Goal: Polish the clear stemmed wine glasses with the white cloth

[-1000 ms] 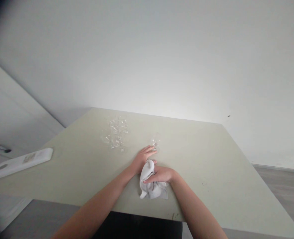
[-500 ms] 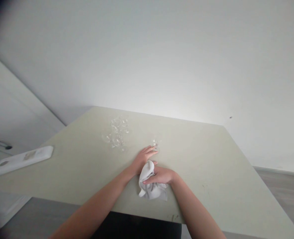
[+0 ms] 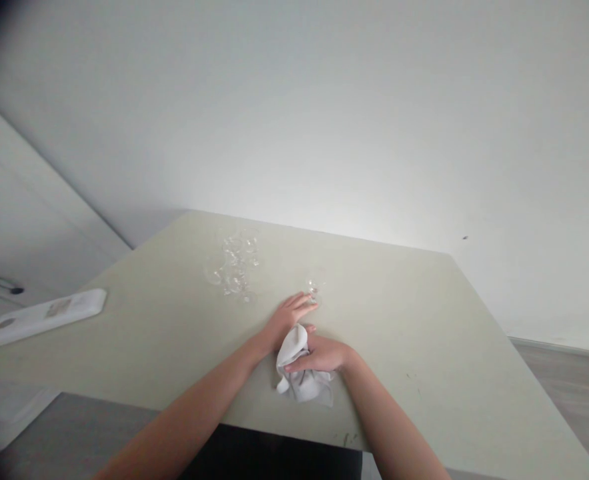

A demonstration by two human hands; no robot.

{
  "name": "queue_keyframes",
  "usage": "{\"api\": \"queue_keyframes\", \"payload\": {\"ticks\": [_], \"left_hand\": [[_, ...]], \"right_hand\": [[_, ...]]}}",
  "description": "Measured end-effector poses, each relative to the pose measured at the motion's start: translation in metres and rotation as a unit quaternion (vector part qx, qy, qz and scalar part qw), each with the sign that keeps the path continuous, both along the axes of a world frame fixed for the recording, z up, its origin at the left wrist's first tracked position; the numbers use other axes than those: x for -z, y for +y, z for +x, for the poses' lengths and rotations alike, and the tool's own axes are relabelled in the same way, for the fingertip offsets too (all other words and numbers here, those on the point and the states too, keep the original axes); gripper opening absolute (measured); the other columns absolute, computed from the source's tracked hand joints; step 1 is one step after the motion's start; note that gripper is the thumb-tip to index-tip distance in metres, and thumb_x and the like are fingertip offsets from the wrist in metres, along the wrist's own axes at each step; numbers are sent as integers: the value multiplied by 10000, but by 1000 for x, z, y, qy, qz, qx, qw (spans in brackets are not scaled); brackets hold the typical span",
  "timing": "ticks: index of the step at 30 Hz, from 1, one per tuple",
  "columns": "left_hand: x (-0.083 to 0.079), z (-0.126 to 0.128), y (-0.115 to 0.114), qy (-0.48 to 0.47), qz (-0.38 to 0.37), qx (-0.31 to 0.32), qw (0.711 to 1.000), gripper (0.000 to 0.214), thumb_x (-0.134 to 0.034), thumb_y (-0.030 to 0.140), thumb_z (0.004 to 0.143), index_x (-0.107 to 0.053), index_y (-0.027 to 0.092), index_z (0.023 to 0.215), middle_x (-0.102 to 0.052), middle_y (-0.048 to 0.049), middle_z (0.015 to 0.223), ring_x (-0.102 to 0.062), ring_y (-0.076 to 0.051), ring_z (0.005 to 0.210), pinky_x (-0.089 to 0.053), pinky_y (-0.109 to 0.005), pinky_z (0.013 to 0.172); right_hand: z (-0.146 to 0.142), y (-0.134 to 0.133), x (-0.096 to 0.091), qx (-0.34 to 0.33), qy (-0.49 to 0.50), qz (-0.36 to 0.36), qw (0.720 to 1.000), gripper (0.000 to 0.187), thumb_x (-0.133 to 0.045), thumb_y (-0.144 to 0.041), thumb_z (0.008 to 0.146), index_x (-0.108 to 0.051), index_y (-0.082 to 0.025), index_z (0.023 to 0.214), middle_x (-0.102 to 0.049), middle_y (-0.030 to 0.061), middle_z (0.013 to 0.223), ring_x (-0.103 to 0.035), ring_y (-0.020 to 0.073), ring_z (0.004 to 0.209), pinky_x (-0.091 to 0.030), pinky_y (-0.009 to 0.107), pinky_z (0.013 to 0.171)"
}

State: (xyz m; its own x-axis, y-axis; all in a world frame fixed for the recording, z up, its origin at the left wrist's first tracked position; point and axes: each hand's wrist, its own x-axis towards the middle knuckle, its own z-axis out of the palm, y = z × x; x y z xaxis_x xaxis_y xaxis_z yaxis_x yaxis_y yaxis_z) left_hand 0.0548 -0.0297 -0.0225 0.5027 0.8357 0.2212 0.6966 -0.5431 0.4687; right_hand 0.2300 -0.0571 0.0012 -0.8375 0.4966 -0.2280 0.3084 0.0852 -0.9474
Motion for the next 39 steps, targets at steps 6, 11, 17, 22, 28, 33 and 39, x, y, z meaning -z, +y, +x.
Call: {"api": "queue_keyframes", "payload": {"ticks": [6,11,17,22,28,33,39], "left_hand": [[-2,1,1,9,-23,0,1000,605,-687,468,885,-574,220,1425,-464,-119,1564,-344,-309,1488,-274,-497,1228],[-2,1,1,15,-21,2,1000,601,-679,471,892,-564,238,1434,-460,-103,1569,-339,-307,1491,-270,-492,1230],[1,1,3,18,-14,8,1000,601,-676,481,894,-557,258,1440,-462,-100,1568,-328,-312,1498,-274,-509,1227],[1,1,3,27,-18,8,999,601,-674,462,897,-553,249,1446,-451,-107,1575,-325,-328,1498,-275,-523,1225],[1,1,2,22,-7,12,1000,600,-676,462,895,-550,266,1448,-443,-96,1582,-322,-318,1501,-275,-515,1226],[0,1,1,34,-15,10,999,597,-666,459,903,-545,263,1453,-446,-92,1581,-320,-326,1501,-270,-515,1228],[2,0,1,28,-3,12,1000,588,-654,473,907,-545,279,1452,-433,-87,1590,-320,-318,1501,-272,-512,1227]], "right_hand": [[-2,-1,0,-11,15,11,1000,404,-774,-484,798,-694,-157,1021,-709,45,995,-627,218,993,-481,338,950],[-2,-1,-1,-14,9,18,1000,400,-776,-474,801,-696,-164,1041,-705,41,1013,-626,212,995,-474,336,960],[-2,0,2,-23,10,16,1000,418,-772,-500,806,-697,-164,1042,-702,38,999,-627,204,975,-484,330,942],[-3,0,1,-44,22,25,998,413,-759,-499,817,-693,-155,1037,-692,33,977,-626,196,948,-482,329,933],[-4,-2,-3,-41,11,26,999,429,-753,-529,816,-694,-162,1029,-700,32,976,-630,196,946,-480,322,927],[-5,-3,-1,-41,19,26,999,396,-755,-502,825,-696,-160,1016,-700,32,958,-630,190,929,-482,322,917],[-6,-4,-1,-43,7,30,999,418,-755,-518,819,-694,-166,1035,-707,35,982,-636,194,942,-487,325,923]]}}
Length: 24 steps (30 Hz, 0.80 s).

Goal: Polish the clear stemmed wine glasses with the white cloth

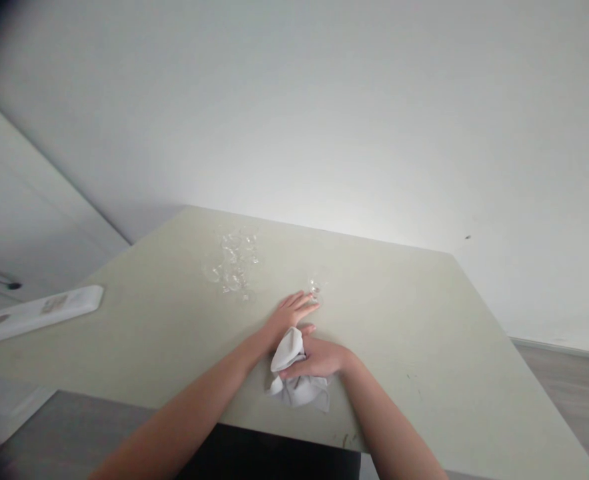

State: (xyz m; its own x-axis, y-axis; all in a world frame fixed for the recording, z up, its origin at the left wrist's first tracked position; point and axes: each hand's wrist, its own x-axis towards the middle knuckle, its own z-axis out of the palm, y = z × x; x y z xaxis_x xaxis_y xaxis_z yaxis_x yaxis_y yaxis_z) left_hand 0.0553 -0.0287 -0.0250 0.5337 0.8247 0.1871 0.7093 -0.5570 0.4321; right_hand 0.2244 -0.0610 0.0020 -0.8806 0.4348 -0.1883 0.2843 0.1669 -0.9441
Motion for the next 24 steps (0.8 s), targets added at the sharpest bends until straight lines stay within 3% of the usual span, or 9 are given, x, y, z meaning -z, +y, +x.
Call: {"api": "queue_keyframes", "payload": {"ticks": [24], "left_hand": [[-1,2,-1,29,8,-1,1000,587,-626,483,924,-526,283,1466,-425,-71,1596,-315,-329,1498,-267,-500,1227]], "right_hand": [[0,-2,-4,-1,-13,9,1000,381,-747,-472,832,-696,-168,1055,-714,42,1010,-642,210,971,-494,326,927]]}}
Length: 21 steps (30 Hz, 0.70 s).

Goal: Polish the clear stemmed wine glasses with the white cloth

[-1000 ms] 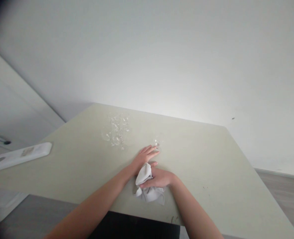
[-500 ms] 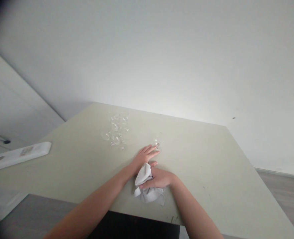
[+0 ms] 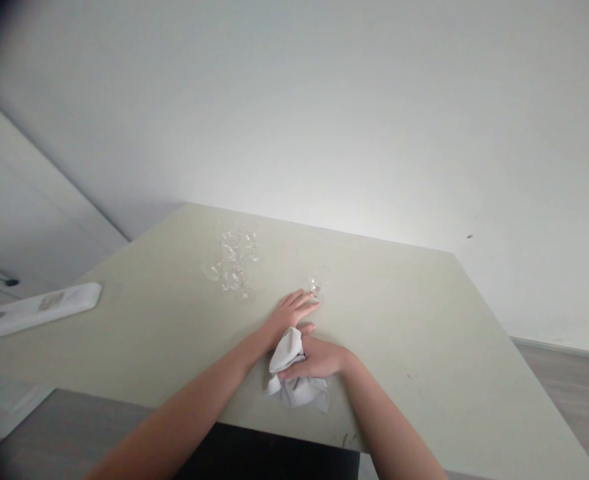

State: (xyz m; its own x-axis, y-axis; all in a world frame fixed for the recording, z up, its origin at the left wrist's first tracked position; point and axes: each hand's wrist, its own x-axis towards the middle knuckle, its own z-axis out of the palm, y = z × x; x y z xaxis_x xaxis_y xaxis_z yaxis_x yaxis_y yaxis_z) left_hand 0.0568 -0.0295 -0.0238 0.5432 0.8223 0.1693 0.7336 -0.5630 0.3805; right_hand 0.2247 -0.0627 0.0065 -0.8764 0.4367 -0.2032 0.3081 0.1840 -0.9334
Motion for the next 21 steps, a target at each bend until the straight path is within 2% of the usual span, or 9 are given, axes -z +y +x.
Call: {"api": "queue_keyframes", "payload": {"ticks": [21], "left_hand": [[-3,0,-2,5,3,2,1000,579,-613,477,932,-525,261,1462,-435,-77,1585,-322,-323,1486,-275,-498,1218]], "right_hand": [[0,-5,-2,31,-5,13,999,366,-743,-453,840,-697,-171,1068,-730,55,1053,-660,228,1011,-501,351,954]]}}
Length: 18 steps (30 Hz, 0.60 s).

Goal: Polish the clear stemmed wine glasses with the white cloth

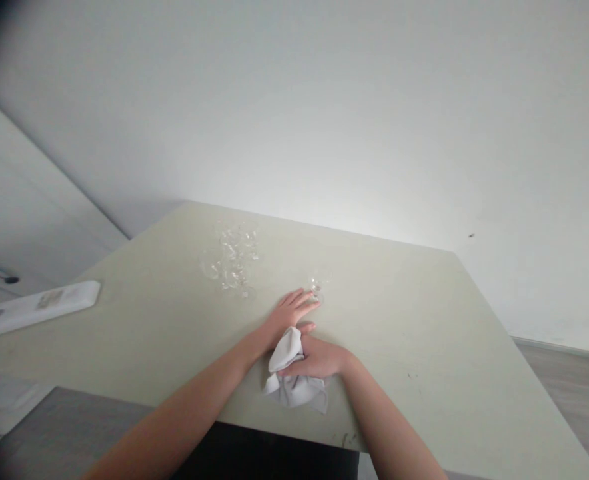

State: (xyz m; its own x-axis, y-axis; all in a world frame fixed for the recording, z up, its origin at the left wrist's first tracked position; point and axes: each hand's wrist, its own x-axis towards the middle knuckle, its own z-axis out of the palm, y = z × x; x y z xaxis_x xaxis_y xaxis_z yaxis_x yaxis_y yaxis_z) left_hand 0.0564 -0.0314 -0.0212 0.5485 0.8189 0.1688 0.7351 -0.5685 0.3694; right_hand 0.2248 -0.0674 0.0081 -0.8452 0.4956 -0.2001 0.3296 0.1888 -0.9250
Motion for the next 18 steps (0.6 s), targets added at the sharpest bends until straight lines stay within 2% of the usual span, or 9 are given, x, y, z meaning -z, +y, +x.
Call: {"api": "queue_keyframes", "payload": {"ticks": [18], "left_hand": [[2,0,0,-11,-1,0,1000,576,-628,458,926,-523,265,1458,-444,-74,1576,-309,-322,1494,-264,-503,1229]], "right_hand": [[0,1,4,-11,-3,2,1000,377,-723,-469,859,-699,-168,1084,-726,59,1046,-659,227,1002,-501,347,937]]}}
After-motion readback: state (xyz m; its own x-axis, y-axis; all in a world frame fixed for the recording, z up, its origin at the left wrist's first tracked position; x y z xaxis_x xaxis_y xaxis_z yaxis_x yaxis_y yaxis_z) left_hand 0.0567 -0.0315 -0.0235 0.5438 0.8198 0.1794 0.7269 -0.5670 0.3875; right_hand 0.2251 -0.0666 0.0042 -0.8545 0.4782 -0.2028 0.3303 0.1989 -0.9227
